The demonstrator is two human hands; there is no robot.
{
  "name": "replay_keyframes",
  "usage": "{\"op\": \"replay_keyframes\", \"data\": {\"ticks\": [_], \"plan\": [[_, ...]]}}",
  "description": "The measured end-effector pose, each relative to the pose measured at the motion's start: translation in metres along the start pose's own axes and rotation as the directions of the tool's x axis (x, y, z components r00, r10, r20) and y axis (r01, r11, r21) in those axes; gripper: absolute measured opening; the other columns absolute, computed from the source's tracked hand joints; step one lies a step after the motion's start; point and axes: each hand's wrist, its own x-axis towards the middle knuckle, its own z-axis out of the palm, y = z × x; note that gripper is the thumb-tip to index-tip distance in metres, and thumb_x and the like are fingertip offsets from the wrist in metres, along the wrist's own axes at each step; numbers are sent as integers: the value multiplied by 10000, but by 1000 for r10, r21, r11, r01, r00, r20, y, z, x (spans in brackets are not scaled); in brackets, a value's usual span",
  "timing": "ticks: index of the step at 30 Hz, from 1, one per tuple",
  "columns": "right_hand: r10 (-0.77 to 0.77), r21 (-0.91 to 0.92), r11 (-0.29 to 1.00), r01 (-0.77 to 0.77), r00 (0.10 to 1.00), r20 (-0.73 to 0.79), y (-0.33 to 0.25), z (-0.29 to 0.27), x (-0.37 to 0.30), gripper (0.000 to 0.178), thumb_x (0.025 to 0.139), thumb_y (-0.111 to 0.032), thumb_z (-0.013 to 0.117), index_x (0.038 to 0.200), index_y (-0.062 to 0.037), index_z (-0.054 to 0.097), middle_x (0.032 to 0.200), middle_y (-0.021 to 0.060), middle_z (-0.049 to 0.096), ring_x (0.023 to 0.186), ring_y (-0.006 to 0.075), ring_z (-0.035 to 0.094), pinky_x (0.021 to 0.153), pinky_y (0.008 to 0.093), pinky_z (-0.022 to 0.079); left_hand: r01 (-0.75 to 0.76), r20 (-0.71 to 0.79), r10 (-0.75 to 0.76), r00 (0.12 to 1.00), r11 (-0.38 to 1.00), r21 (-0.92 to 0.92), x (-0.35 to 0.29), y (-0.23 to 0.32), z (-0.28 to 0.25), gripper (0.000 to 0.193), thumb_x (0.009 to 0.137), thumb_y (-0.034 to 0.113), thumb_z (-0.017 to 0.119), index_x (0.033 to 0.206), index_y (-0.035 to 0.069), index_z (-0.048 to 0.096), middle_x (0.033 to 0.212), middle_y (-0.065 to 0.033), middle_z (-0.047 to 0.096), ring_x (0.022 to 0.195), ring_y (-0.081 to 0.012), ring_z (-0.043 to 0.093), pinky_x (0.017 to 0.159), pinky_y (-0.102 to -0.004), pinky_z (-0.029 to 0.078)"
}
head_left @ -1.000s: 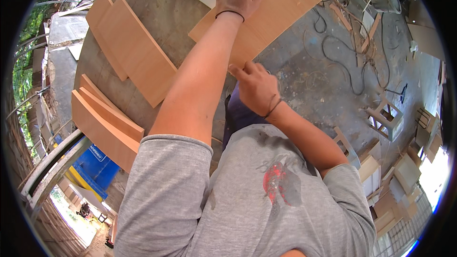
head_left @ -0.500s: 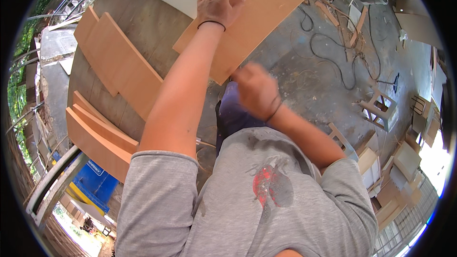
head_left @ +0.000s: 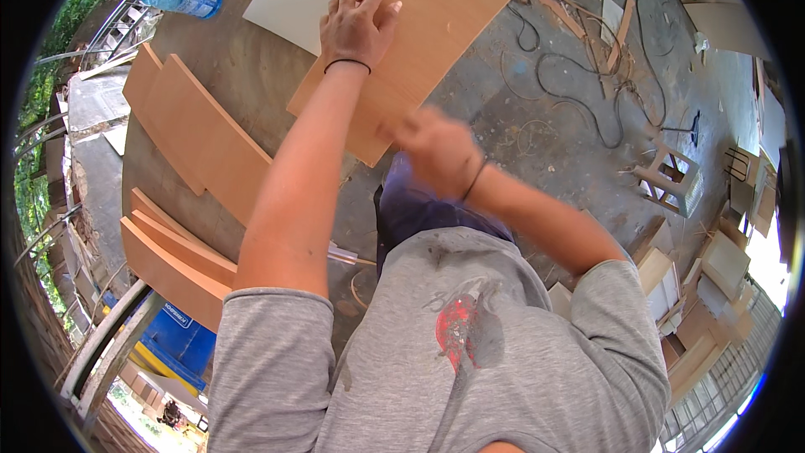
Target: The person sands the edges and surface of a wooden board using a small sanding block held in the right hand.
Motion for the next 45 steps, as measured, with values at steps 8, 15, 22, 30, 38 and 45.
{"op": "replay_keyframes", "data": {"ticks": [8,15,22,30,38,45], "plan": [[73,-113,987,-112,950,-302,149,-43,43,425,774,-29,524,1147,-176,667,1006,130,669,925,322,646,754,419,553,-3,-19,3,1000,1000,0,3,7,3,389,873,478,629,1207,285,677,1119,-53,620,1095,-252,564,938,-408,448],[73,61,995,-76,996,41,19,-17,22,385,765,-4,525,1092,-128,684,1077,140,663,989,300,631,754,400,556,-9,-43,9,999,1000,17,-3,-4,0,382,872,463,631,1210,291,672,1104,-53,624,1070,-260,577,911,-420,460],[29,-271,952,-144,921,-388,261,-89,73,333,805,-13,520,1101,-84,654,1020,145,663,929,315,639,789,392,535,-27,-27,27,999,1000,-7,1,10,-1,384,885,442,615,1219,261,672,1101,-63,623,1058,-266,577,909,-419,463],[-10,-155,988,4,999,-35,141,-53,50,412,772,-3,490,1129,-132,651,1028,139,650,956,329,618,814,405,525,5,-5,-5,1000,1000,12,-4,-3,-3,385,882,428,630,1221,249,668,1086,-68,615,1043,-261,577,892,-423,467],[-136,-428,899,94,988,-68,286,-89,78,427,787,-69,496,1171,-188,638,1070,80,653,910,298,650,782,370,542,-27,8,27,1000,1000,4,0,11,-3,390,886,411,640,1237,241,658,1084,-62,602,1013,-256,574,875,-413,470],[11,-284,958,-42,994,-109,253,-105,79,389,777,-18,524,1130,-146,628,910,109,622,879,316,628,771,395,532,-24,4,24,1000,1000,1,-2,3,-6,387,891,404,638,1242,243,655,1081,-56,601,1014,-253,572,876,-411,468]]}}
